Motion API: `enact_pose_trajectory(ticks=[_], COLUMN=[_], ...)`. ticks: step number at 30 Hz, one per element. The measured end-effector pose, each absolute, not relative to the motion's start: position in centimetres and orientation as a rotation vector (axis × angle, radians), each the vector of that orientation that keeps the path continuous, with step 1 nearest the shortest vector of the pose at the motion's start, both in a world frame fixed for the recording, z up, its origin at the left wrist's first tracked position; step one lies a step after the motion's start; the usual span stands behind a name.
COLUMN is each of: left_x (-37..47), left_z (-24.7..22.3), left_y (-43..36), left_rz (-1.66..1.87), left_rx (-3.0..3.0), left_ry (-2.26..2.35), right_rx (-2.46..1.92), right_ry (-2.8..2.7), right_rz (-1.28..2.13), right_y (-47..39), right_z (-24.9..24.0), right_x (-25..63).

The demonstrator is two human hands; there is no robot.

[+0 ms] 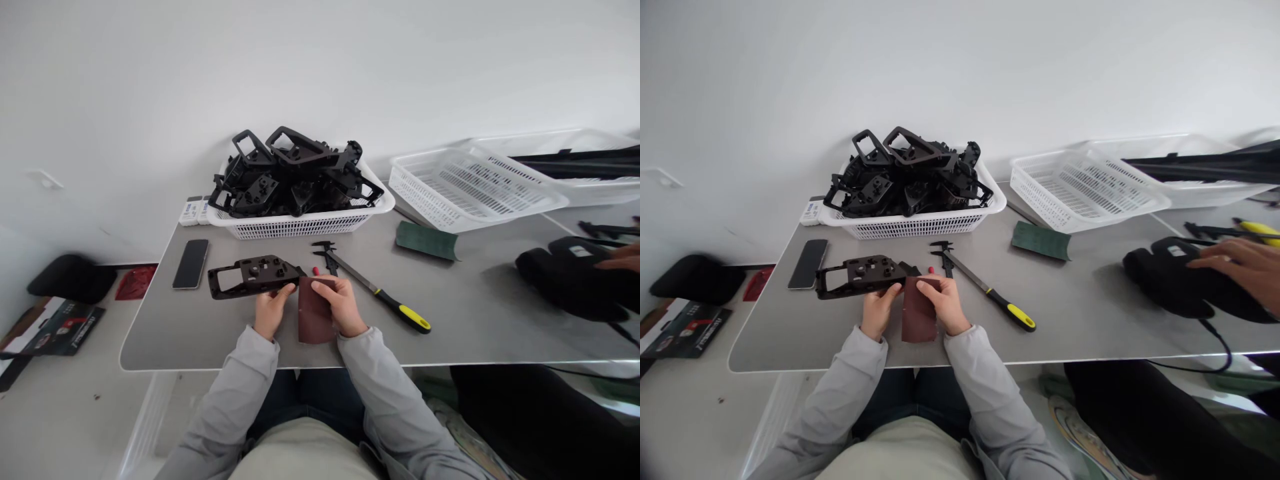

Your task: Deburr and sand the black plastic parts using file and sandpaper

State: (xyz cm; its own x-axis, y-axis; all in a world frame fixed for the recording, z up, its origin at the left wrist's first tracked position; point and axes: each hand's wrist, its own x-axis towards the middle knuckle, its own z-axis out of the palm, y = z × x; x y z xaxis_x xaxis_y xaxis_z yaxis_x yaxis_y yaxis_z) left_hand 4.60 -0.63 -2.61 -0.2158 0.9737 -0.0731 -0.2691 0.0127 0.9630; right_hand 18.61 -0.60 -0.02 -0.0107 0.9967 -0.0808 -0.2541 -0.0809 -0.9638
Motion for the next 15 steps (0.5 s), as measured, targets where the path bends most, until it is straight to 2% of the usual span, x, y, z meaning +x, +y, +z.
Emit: enact_pose_trajectory(ticks=[8,15], left_x=[4.56,4.6], left_z=[-2.53,-2.26], left_y=[-0.79,-0.76], left_rz=[1.451,1.47], left_rx=[0.881,0.885], left_ry=[1.161,1.162], right_rx=[-1.151,-1.132], right_ry=[-1.133,-1.138], right_rz=[1.185,1.228], right_y=[-0.35,-0.39], right_z=[-0.38,-0.29], right_x=[18.49,18.36])
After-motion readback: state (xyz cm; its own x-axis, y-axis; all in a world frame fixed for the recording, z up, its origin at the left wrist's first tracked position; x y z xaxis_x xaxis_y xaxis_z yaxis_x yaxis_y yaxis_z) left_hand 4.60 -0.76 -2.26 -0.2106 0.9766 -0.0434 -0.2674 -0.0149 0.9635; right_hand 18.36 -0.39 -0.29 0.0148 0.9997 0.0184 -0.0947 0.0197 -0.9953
